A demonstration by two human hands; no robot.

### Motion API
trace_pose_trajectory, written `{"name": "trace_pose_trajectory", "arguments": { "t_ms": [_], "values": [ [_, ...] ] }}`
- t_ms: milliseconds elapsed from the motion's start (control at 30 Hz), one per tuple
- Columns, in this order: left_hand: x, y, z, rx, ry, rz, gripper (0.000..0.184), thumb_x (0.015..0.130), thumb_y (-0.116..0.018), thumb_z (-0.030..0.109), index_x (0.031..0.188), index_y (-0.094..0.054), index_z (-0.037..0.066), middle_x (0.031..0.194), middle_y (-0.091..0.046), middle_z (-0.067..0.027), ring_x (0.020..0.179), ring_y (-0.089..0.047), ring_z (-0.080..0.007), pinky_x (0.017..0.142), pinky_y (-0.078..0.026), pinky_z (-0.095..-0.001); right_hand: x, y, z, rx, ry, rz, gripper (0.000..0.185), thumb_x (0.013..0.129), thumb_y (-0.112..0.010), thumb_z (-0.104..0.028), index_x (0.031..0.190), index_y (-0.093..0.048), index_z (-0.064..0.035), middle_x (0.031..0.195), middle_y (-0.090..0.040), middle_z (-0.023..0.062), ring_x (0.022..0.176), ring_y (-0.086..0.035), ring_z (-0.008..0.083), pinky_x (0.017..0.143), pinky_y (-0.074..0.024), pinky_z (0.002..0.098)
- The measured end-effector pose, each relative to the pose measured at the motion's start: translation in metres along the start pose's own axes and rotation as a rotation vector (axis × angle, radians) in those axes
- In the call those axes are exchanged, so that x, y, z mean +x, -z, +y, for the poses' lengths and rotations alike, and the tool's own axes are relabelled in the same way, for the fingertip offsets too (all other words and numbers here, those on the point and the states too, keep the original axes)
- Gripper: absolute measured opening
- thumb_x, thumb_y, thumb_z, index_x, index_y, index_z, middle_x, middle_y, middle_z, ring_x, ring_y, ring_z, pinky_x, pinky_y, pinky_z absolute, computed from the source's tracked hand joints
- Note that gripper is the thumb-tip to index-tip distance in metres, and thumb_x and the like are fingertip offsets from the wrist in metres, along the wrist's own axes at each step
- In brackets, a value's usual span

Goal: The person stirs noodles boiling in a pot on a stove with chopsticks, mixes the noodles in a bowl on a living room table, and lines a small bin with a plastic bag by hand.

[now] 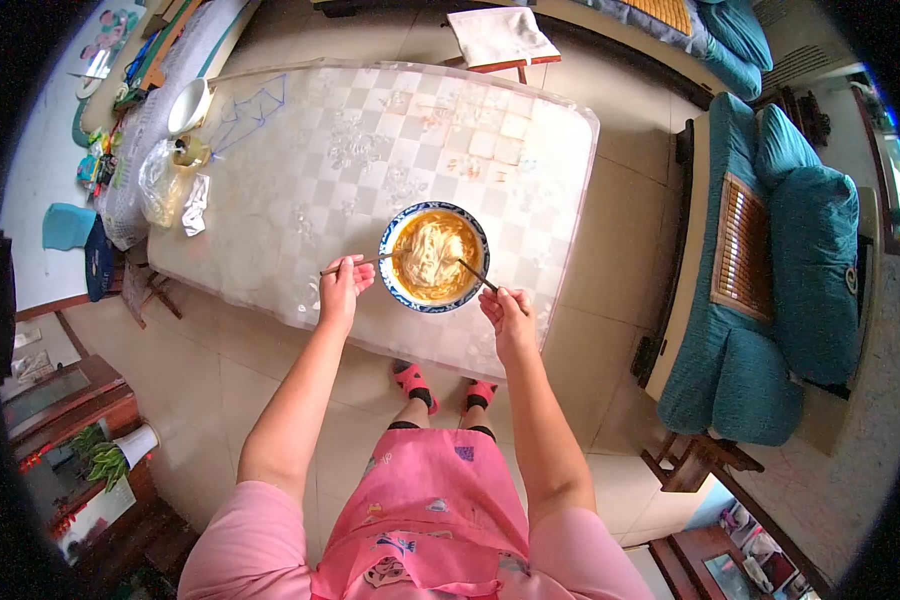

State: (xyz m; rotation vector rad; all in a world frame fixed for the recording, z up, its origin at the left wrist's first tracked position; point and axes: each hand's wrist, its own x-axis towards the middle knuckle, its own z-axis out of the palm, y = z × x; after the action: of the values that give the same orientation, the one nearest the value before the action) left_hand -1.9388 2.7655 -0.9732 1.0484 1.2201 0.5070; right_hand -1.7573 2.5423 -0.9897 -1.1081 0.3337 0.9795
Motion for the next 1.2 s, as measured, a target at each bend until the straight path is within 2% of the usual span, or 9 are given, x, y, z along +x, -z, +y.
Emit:
{"name": "trace_pose_trajectory", "arguments": {
  "t_ms": [233,533,633,733,867,1000,1200],
  "values": [
    [-0.028,0.014,0.004,-0.138,0.06,0.039,0.03,0.099,-0.041,0.021,0.105,-0.056,-0.003,0.088,-0.064,-0.0152,0.077,-0.064,-0.0189,0.071,-0.056,-0.0308,-0.013,-0.005,-0.018,-0.013,-0.047,-0.06,0.008,0.091,-0.055,-0.012,0.091,-0.049,-0.0065,0.09,-0.066,0.014,0.084,-0.065,0.0233,0.083,-0.0517,0.0363],
    [-0.08,0.024,0.01,-0.019,-0.012,-0.013,0.031,0.099,-0.041,0.023,0.107,-0.055,-0.004,0.089,-0.065,-0.0144,0.079,-0.064,-0.018,0.074,-0.055,-0.0305,-0.053,0.001,-0.042,-0.214,0.031,-0.111,0.007,0.09,-0.055,-0.008,0.086,-0.053,-0.0033,0.088,-0.065,0.0147,0.086,-0.065,0.0229,0.085,-0.0515,0.037],
    [-0.094,0.022,0.014,0.051,-0.09,-0.002,0.029,0.099,-0.043,0.02,0.107,-0.056,-0.004,0.089,-0.065,-0.0125,0.078,-0.064,-0.0166,0.074,-0.054,-0.0294,-0.06,0.002,-0.055,-0.401,0.128,-0.127,0.008,0.09,-0.056,-0.007,0.085,-0.054,-0.0017,0.086,-0.065,0.0129,0.084,-0.064,0.0196,0.082,-0.0511,0.0324],
    [-0.112,0.016,0.024,0.131,-0.12,0.048,0.029,0.099,-0.043,0.02,0.107,-0.056,-0.004,0.088,-0.065,-0.0119,0.078,-0.064,-0.0164,0.074,-0.053,-0.0296,-0.065,-0.005,-0.076,-0.64,0.314,-0.141,0.008,0.089,-0.057,-0.006,0.084,-0.055,0.0004,0.083,-0.066,0.0084,0.078,-0.062,0.013,0.074,-0.0476,0.0248],
    [-0.119,0.011,0.019,0.075,-0.062,0.139,0.029,0.099,-0.042,0.02,0.108,-0.056,-0.004,0.09,-0.065,-0.0118,0.081,-0.064,-0.017,0.078,-0.053,-0.0301,-0.035,-0.025,-0.088,-0.687,0.404,-0.175,0.008,0.089,-0.058,-0.005,0.087,-0.057,0.0024,0.084,-0.066,0.0093,0.079,-0.062,0.0128,0.074,-0.0488,0.0255],
    [-0.109,0.004,-0.007,0.047,-0.013,0.191,0.03,0.099,-0.041,0.022,0.111,-0.054,-0.002,0.1,-0.065,-0.0153,0.087,-0.065,-0.0197,0.08,-0.053,-0.0321,0.013,-0.034,-0.081,-0.738,0.385,-0.192,0.01,0.089,-0.058,-0.006,0.091,-0.058,0.0041,0.085,-0.066,0.0104,0.079,-0.062,0.0142,0.073,-0.0498,0.0265],
    [-0.079,-0.004,-0.034,-0.223,0.017,0.241,0.035,0.1,-0.04,0.024,0.119,-0.046,-0.004,0.108,-0.06,-0.0195,0.099,-0.062,-0.0246,0.087,-0.051,-0.0348,0.031,0.002,-0.057,-0.656,0.27,-0.178,0.015,0.089,-0.06,-0.011,0.092,-0.059,0.004,0.085,-0.066,0.0118,0.078,-0.064,0.0177,0.074,-0.0522,0.0294]
  ]
}}
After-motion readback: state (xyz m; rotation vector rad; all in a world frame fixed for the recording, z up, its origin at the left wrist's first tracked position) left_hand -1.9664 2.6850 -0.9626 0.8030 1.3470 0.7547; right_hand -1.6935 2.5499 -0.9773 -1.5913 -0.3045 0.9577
